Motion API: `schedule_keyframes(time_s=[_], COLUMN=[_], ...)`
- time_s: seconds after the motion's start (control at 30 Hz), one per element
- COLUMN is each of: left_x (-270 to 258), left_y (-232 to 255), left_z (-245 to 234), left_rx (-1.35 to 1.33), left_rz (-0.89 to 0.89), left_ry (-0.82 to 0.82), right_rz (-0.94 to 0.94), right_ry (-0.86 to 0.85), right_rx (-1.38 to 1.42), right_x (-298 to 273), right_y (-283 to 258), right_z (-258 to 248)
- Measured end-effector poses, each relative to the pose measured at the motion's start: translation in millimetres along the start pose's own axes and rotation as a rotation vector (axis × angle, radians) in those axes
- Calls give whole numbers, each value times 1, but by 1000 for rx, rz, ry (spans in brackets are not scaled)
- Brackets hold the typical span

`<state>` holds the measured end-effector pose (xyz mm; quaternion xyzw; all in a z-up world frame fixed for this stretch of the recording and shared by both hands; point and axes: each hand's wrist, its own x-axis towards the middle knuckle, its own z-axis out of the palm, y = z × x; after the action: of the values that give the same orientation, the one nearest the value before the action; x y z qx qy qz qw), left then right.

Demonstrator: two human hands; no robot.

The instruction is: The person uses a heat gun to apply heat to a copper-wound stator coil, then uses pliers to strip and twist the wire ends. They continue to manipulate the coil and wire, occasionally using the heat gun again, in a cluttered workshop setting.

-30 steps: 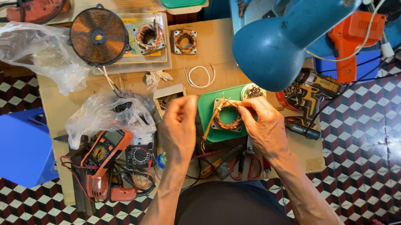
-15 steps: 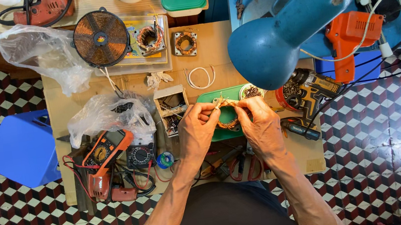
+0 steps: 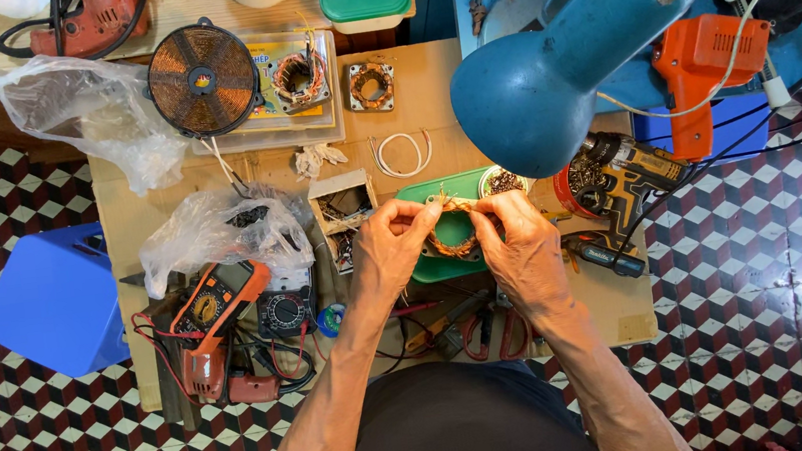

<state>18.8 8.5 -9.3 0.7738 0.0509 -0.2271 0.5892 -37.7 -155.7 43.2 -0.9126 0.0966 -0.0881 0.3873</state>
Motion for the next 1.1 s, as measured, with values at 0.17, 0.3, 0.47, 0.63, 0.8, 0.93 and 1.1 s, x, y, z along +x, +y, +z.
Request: schedule_keyframes(time_s=[0.17, 0.3, 0.47, 0.63, 0.8, 0.93, 1.1], left_x=[3, 2, 0, -5, -8, -8, -14], left_y=[1, 1, 3, 9, 12, 11, 15], left_z=[-4, -7, -7, -15, -19, -20, -14], left_rx=[2, -17, -37, 14, 140, 124, 123], left_rz=[-24, 30, 38, 63, 78, 182, 160], left_ry=[-48, -74, -77, -74, -71, -79, -72], right_rz=[-9, -9, -15, -11, 4, 39, 45], right_ry=[1, -5, 4, 0, -10, -16, -18], right_rx=[13, 10, 15, 15, 19, 32, 38], right_x=[-1, 0, 0, -1, -1, -1, -1], right_y=[1, 2, 1, 0, -3, -4, -3], right_z=[0, 0, 0, 0, -1, -1, -1])
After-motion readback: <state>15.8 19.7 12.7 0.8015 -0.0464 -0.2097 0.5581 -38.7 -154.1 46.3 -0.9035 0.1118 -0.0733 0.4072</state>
